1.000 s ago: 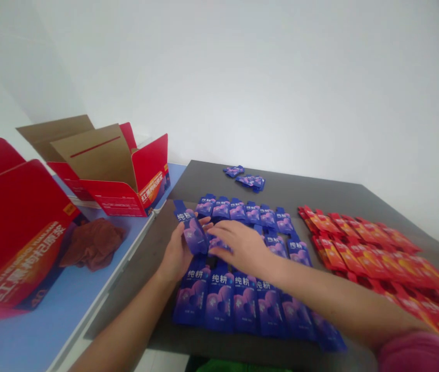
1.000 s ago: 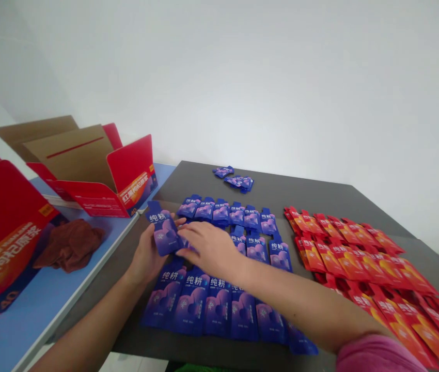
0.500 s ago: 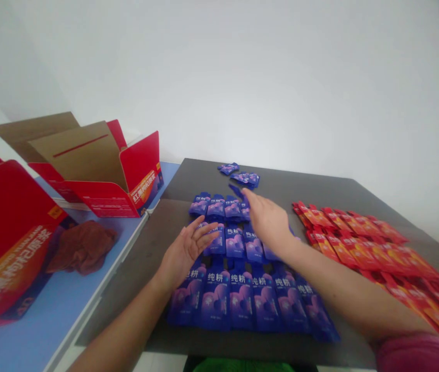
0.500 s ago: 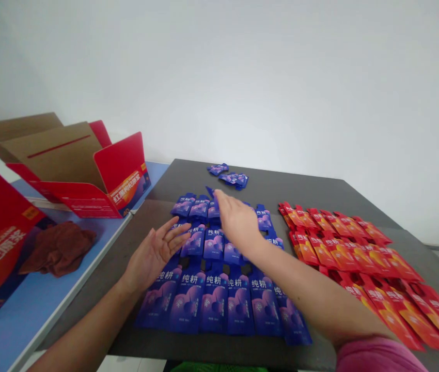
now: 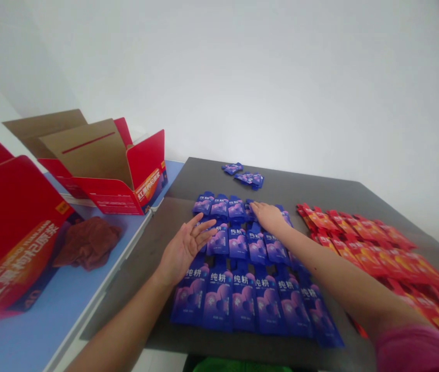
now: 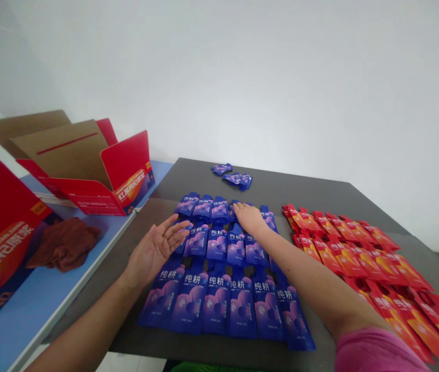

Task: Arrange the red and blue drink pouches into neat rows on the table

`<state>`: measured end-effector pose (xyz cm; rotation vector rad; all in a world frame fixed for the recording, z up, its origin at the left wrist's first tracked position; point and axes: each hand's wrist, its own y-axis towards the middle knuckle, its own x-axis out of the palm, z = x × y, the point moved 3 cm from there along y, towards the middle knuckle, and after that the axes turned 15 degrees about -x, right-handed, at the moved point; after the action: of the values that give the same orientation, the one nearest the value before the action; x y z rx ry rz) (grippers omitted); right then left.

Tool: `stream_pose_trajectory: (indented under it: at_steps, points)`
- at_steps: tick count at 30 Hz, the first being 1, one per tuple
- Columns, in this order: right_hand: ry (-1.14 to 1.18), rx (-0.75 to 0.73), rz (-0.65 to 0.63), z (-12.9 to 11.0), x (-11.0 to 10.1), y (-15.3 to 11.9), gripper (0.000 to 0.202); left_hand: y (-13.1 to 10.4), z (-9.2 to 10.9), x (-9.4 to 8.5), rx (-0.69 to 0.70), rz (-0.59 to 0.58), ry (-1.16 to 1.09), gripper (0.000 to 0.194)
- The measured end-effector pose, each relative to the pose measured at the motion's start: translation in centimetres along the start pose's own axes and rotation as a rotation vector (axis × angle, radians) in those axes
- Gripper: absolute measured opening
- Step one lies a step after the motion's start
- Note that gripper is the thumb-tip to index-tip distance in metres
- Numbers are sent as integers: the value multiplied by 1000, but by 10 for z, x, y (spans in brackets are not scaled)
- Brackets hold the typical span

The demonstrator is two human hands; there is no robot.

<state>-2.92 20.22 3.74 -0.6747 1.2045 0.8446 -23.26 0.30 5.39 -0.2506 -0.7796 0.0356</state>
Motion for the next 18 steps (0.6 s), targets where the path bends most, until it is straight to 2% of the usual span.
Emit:
stream_pose_trajectory:
  at_steps: [4, 10, 14, 18]
  points:
    - [70, -44, -17, -2, 1, -2, 35, 0, 0, 0, -1, -12, -2, 49]
    - [180, -80, -42, 3, -1, -4, 47, 1, -2, -1, -4, -8, 16, 51]
    - [263, -5, 24, 16, -7, -5, 48, 1, -1, -2, -1, 11, 16, 48]
    - [315, 127, 116, 43, -9, -1, 43, 0, 0, -1, 10, 18, 14, 49]
